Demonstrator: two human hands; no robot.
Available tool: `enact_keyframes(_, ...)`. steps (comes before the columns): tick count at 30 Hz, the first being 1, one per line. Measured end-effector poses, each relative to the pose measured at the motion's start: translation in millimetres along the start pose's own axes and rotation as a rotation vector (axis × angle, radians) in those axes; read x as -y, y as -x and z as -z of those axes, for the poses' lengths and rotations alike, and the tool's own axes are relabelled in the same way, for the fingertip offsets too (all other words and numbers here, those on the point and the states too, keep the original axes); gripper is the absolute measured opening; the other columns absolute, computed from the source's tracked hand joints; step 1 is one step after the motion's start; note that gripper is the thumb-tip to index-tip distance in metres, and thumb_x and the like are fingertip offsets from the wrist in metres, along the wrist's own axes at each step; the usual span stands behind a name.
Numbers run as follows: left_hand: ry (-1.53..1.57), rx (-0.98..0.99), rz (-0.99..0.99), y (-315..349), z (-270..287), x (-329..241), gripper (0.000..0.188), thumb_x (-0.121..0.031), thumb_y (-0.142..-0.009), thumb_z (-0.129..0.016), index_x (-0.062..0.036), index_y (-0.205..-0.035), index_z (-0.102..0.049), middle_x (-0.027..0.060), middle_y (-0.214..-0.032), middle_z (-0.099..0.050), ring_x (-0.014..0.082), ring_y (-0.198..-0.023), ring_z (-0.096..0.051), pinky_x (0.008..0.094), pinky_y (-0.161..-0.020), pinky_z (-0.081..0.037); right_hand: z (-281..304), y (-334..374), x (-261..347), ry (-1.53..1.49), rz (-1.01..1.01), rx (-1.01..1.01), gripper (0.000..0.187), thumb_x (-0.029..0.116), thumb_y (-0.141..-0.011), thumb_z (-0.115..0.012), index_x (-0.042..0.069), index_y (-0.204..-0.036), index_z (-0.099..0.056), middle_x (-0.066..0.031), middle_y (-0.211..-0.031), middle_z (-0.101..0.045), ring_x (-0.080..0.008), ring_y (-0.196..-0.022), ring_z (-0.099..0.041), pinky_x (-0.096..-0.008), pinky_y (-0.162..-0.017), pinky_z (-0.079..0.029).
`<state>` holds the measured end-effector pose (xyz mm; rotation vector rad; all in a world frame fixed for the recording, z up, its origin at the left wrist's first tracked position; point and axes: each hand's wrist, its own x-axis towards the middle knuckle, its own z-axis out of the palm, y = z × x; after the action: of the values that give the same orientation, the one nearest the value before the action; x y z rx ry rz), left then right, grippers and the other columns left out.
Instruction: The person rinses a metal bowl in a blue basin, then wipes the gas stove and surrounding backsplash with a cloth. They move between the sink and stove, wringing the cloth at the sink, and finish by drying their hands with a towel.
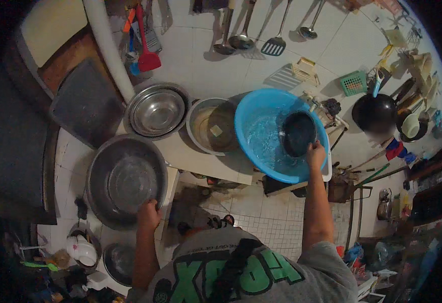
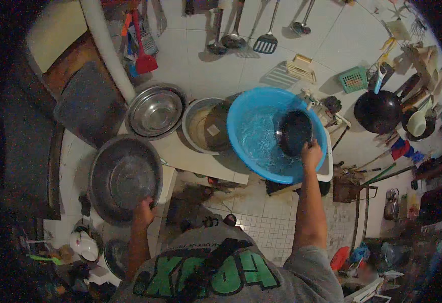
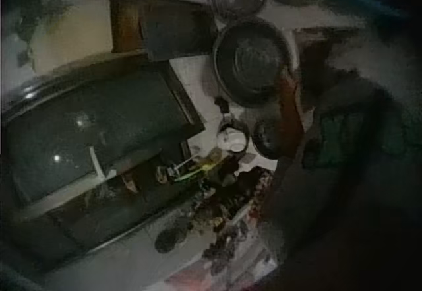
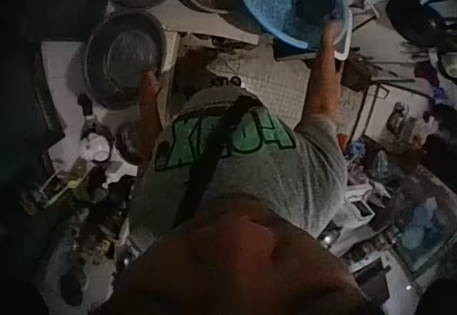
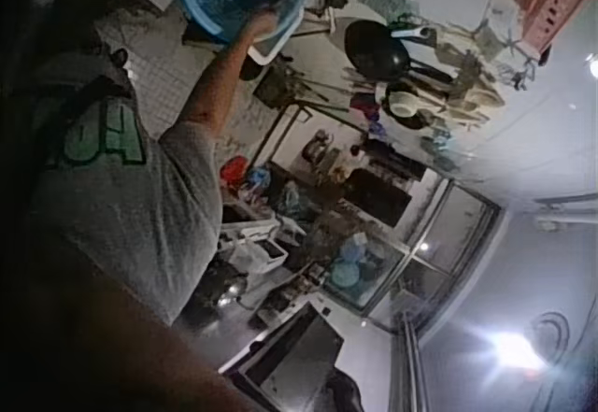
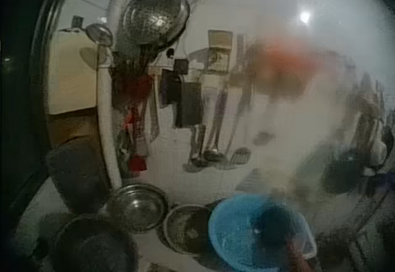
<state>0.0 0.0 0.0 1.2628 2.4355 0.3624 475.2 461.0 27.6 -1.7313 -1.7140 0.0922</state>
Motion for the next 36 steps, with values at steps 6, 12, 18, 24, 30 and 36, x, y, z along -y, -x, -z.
enact_keyframes(6,0.040,-0.056,-0.054,-1,-31,8,0.034,-0.018,-0.082,-0.071,-0.0008,-0.110,-0.063,0.0192,-0.107,-0.063,0.0391,-0.098,-0.062,0.0473,-0.083,-0.050,-7,-27,-8,0.029,-0.312,0.317,0.028,0.015,-0.084,-0.069,-0.007,-0.101,-0.065,-0.0188,-0.088,-0.069,-0.0270,-0.081,-0.069,-0.0399,-0.061,-0.057)
enact_keyframes(12,0.040,-0.017,0.072,10,-13,-14,0.037,-0.020,-0.084,-0.068,-0.0019,-0.115,-0.061,0.0188,-0.112,-0.062,0.0380,-0.102,-0.060,0.0469,-0.086,-0.050,-16,2,38,-0.917,-0.869,0.511,0.025,0.001,-0.087,-0.061,-0.015,-0.105,-0.055,-0.0215,-0.103,-0.060,-0.0365,-0.088,-0.064,-0.0454,-0.067,-0.064)
enact_keyframes(18,0.080,0.011,0.004,8,-16,2,0.041,-0.019,-0.082,-0.068,-0.0029,-0.119,-0.061,0.0194,-0.113,-0.062,0.0381,-0.104,-0.060,0.0471,-0.088,-0.049,-7,11,72,-1.052,-0.869,0.494,0.029,0.000,-0.087,-0.060,-0.015,-0.111,-0.052,-0.0232,-0.110,-0.057,-0.0359,-0.089,-0.063,-0.0467,-0.073,-0.063)
enact_keyframes(24,0.160,-0.021,0.019,17,-12,-6,0.042,-0.020,-0.083,-0.066,-0.0040,-0.122,-0.060,0.0201,-0.115,-0.062,0.0385,-0.106,-0.060,0.0471,-0.090,-0.049,28,6,98,-1.022,-0.575,0.452,0.026,0.007,-0.088,-0.063,-0.016,-0.100,-0.056,-0.0232,-0.102,-0.060,-0.0337,-0.085,-0.066,-0.0413,-0.067,-0.064)
enact_keyframes(30,0.189,0.015,0.018,19,-3,-2,0.042,-0.020,-0.083,-0.066,-0.0058,-0.122,-0.061,0.0195,-0.118,-0.062,0.0376,-0.109,-0.059,0.0458,-0.093,-0.048,68,9,158,-1.098,-0.502,0.460,0.022,0.008,-0.090,-0.063,-0.012,-0.095,-0.058,-0.0186,-0.094,-0.062,-0.0291,-0.081,-0.066,-0.0395,-0.070,-0.062)
enact_keyframes(36,0.193,0.092,0.065,28,8,7,0.042,-0.027,-0.084,-0.065,-0.0064,-0.120,-0.061,0.0182,-0.121,-0.061,0.0361,-0.113,-0.057,0.0436,-0.095,-0.047,81,44,229,-1.017,-0.458,0.645,0.018,0.013,-0.089,-0.066,-0.004,-0.095,-0.062,-0.0108,-0.087,-0.065,-0.0205,-0.076,-0.066,-0.0325,-0.063,-0.059)
